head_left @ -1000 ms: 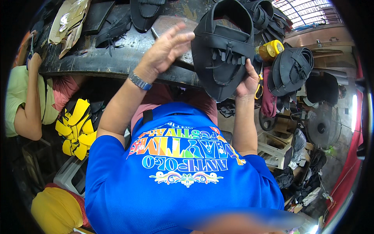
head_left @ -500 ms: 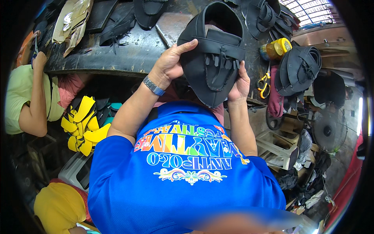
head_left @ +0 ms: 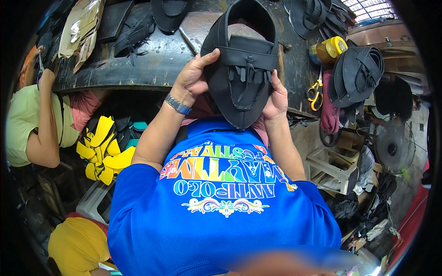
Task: The person assembles black slipper uppers by hand, attaching small black fabric pieces to the vamp area and repeatedly inspecting the fit and alignment. The person handles multiple slipper uppers one at a time, turning them over and adjusting the attached pieces.
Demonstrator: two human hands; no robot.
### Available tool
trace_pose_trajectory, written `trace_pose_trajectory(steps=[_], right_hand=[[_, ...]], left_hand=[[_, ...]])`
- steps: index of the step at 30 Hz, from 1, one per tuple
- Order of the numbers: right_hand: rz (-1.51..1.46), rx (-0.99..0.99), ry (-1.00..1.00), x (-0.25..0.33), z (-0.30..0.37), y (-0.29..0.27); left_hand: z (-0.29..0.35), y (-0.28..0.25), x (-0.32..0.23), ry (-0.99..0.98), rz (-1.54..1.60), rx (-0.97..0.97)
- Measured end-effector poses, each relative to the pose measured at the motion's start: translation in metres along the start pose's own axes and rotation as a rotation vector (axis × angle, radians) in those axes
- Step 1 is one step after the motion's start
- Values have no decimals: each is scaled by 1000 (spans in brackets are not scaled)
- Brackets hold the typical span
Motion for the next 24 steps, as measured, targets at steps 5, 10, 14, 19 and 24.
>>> trace_pose_trajectory(steps=[5, 10, 14, 19, 24], right_hand=[[224, -165, -107, 14, 6, -4], [349, -212, -123, 19, 9, 0], [296, -211, -108, 17, 11, 3], [307, -215, -98, 15, 11, 4], [314, -202, -77, 13, 10, 7]], left_hand=[[8, 4, -2, 28, -94, -24], [9, -5, 2, -21, -29, -62], [10, -16, 5, -48, 32, -88], [14, -18, 6, -58, 71, -37], [16, -21, 6, -87, 112, -8]])
Point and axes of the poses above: each hand's wrist, its own z-axis away from the middle knuckle, its own y-axis out of the palm, x = y × z, the point moved 6 cm from there along -z, towards the middle knuckle, and after that the axes turned 8 degrees about z, right-handed, at the moved point
